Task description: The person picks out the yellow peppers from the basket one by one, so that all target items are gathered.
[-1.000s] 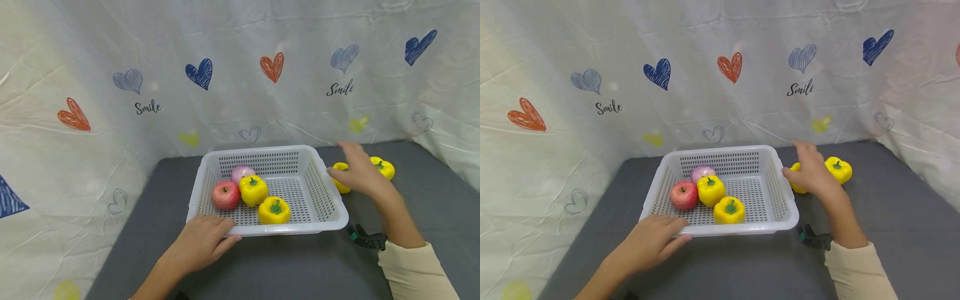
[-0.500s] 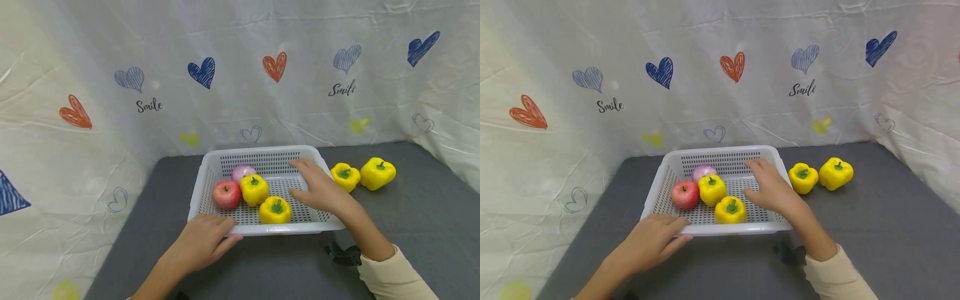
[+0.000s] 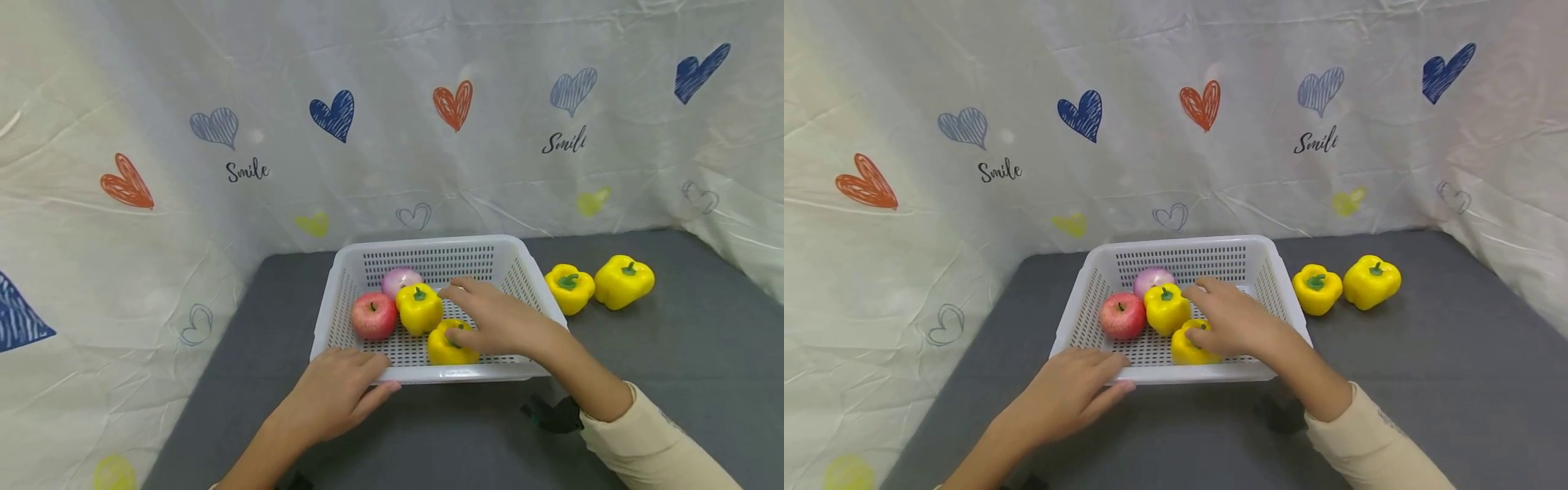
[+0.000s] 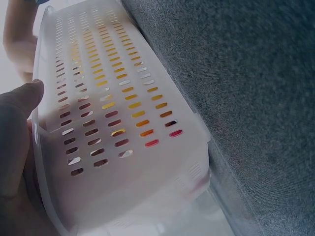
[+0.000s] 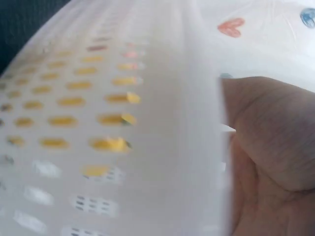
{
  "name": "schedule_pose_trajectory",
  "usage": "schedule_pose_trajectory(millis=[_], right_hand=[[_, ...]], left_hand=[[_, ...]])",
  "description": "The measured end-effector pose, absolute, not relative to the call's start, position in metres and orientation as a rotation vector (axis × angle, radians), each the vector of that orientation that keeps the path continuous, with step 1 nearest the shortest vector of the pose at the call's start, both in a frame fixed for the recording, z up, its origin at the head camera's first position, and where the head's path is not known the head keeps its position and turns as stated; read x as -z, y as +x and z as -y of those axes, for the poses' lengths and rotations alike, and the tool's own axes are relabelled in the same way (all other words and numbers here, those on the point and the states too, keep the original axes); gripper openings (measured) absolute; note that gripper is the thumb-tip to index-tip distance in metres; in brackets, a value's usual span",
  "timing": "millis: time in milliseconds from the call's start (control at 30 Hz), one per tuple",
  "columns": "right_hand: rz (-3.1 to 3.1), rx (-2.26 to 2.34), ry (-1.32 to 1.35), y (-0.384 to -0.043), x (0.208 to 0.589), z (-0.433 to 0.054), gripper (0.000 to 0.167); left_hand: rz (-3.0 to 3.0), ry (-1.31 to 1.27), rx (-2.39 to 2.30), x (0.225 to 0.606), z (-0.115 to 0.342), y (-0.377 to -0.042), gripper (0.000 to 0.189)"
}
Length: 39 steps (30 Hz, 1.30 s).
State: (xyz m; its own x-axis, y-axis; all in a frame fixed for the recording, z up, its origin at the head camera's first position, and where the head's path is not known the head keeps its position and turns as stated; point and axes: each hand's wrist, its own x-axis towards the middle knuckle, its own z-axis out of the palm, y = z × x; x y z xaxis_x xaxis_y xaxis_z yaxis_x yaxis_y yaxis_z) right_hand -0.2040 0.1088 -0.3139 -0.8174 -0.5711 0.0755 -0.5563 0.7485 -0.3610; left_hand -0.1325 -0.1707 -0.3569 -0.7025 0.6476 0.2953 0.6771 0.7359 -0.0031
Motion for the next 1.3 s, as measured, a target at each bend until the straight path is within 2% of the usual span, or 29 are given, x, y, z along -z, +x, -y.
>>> schedule_pose_trajectory(millis=[233,600,800,1067,1300], right_hand=[[-2.775,0.426,-0.894,-0.221,0.290,-0.103,0.062],[-2.674,0.487,-0.889,-0.246,0.294,-0.080,0.081],[-2.686,0.417,-0.868,-0.251,0.292,-0.070,0.081],[-2.769,0.070,-0.917,-0.257,0.289,-0.058,0.080],[-2.715,0.039,-0.962,-0.259,0.290,-0.052,0.079]], left_hand=[[2.670,-1.039,0.136,0.355,0.171,-0.133,0.025],[2.689,-1.036,0.133,0.356,0.170,-0.133,0.026],[2.723,-1.029,0.120,0.356,0.169,-0.133,0.027],[2.708,-1.038,0.122,0.355,0.169,-0.133,0.028],[2.676,-1.047,0.128,0.356,0.170,-0.133,0.026]])
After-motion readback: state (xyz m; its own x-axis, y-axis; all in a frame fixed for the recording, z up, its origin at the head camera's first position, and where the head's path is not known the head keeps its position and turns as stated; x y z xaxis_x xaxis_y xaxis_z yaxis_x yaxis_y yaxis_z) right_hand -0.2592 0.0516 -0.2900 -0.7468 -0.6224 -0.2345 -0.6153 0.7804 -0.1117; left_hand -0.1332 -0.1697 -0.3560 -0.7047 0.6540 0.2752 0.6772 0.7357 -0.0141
